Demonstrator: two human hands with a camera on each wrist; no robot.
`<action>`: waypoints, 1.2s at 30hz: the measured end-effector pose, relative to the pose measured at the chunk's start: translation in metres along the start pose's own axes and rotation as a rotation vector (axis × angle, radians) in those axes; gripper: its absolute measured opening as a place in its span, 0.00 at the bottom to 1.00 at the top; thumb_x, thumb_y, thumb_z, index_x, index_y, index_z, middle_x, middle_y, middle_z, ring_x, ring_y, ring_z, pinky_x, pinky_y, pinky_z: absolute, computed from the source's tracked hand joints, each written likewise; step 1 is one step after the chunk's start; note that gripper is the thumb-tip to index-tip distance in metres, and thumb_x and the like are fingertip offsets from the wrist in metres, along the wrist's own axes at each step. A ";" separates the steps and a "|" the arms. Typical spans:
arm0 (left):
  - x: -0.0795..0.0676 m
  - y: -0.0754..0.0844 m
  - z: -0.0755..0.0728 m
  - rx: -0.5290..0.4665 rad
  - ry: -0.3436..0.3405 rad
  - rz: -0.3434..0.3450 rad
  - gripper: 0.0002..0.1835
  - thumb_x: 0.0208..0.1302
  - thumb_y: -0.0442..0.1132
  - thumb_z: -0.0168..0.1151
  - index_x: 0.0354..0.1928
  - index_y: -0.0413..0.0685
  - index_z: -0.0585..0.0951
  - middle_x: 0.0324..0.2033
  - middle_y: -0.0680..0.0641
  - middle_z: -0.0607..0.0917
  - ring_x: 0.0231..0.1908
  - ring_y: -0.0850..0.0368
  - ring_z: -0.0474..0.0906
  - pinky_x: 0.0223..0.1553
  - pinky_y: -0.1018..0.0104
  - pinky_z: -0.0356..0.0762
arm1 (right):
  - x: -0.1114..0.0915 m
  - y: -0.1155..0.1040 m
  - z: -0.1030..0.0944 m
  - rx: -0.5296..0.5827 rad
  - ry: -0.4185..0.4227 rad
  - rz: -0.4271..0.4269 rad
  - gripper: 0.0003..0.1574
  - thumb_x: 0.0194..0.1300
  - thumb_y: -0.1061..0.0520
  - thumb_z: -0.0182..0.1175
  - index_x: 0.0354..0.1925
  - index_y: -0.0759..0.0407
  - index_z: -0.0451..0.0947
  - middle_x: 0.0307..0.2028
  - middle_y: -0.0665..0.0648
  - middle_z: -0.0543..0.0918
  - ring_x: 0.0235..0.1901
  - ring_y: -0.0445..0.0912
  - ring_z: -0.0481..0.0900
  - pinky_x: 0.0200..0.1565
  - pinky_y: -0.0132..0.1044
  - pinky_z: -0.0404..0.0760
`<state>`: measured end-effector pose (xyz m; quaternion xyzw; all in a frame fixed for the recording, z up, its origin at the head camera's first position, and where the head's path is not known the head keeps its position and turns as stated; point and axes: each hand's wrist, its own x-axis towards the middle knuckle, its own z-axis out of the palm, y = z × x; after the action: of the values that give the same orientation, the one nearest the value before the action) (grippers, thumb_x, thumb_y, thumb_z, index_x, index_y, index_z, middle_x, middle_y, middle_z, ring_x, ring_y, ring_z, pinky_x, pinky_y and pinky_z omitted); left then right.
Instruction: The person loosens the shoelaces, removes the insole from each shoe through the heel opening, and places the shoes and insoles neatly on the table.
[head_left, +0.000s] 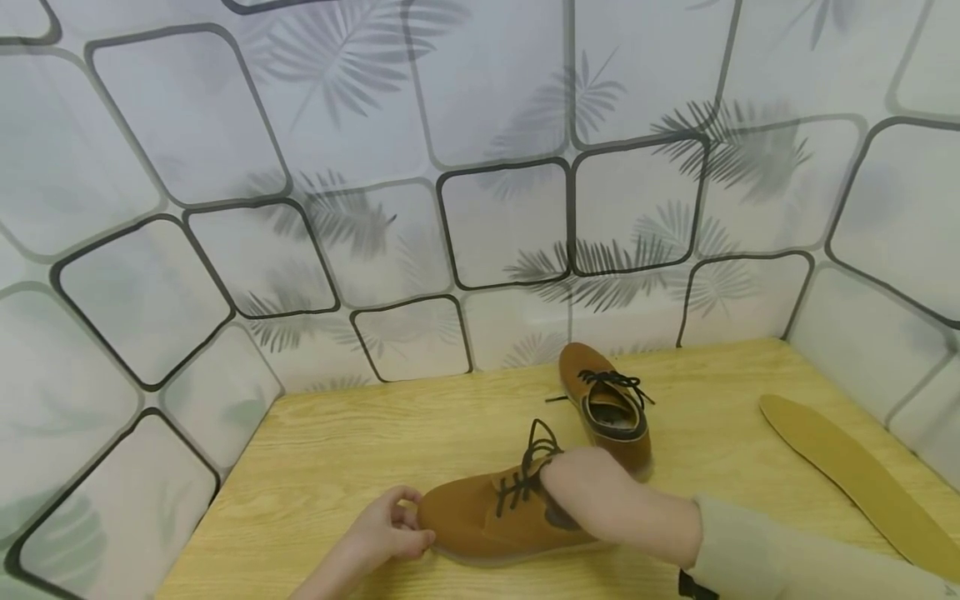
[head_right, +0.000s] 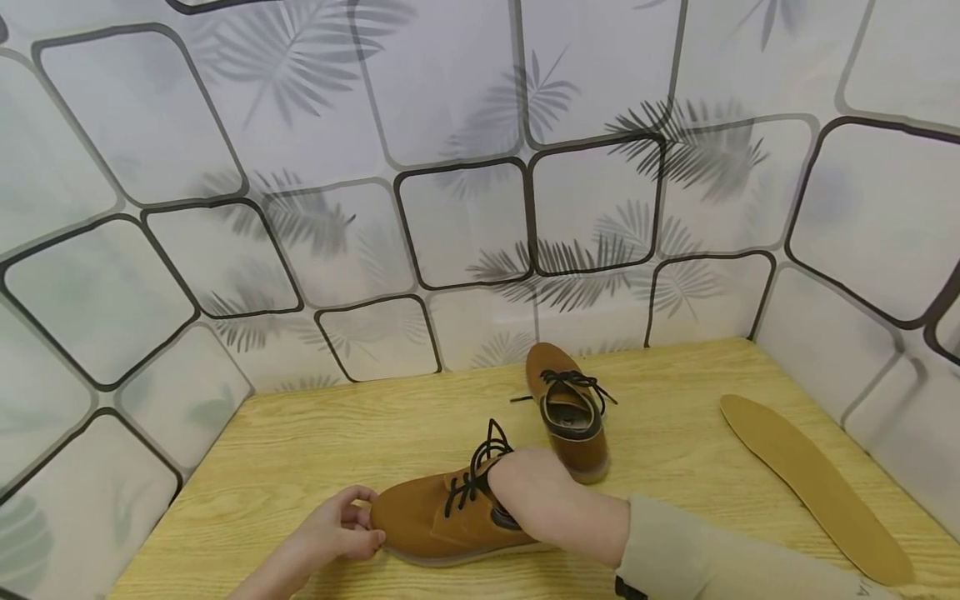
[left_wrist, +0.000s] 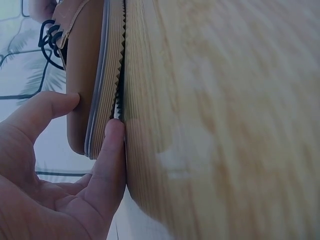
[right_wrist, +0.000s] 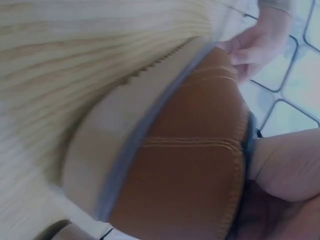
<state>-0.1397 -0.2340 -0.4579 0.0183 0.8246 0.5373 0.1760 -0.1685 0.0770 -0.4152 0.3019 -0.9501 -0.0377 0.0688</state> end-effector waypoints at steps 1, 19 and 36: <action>0.000 0.000 0.000 -0.003 -0.002 -0.002 0.31 0.60 0.30 0.72 0.63 0.32 0.71 0.37 0.47 0.85 0.34 0.58 0.84 0.41 0.64 0.87 | 0.000 0.000 0.001 -0.026 0.026 -0.018 0.17 0.56 0.63 0.77 0.23 0.53 0.76 0.25 0.51 0.85 0.28 0.46 0.84 0.30 0.41 0.89; 0.002 0.002 0.002 0.021 0.013 0.011 0.28 0.60 0.28 0.70 0.62 0.32 0.72 0.36 0.46 0.86 0.32 0.59 0.84 0.39 0.65 0.86 | -0.001 0.026 -0.006 0.222 0.057 -0.184 0.25 0.62 0.66 0.69 0.17 0.47 0.70 0.18 0.40 0.73 0.20 0.34 0.67 0.22 0.28 0.72; 0.000 0.001 0.000 0.021 0.004 0.017 0.28 0.60 0.29 0.72 0.61 0.33 0.73 0.37 0.46 0.86 0.34 0.59 0.84 0.40 0.65 0.85 | 0.006 0.028 -0.012 0.312 0.025 -0.139 0.24 0.58 0.67 0.70 0.14 0.48 0.73 0.16 0.40 0.75 0.18 0.34 0.67 0.20 0.29 0.72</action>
<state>-0.1399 -0.2340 -0.4571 0.0258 0.8304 0.5301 0.1695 -0.1877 0.0964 -0.3993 0.3743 -0.9203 0.1094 0.0299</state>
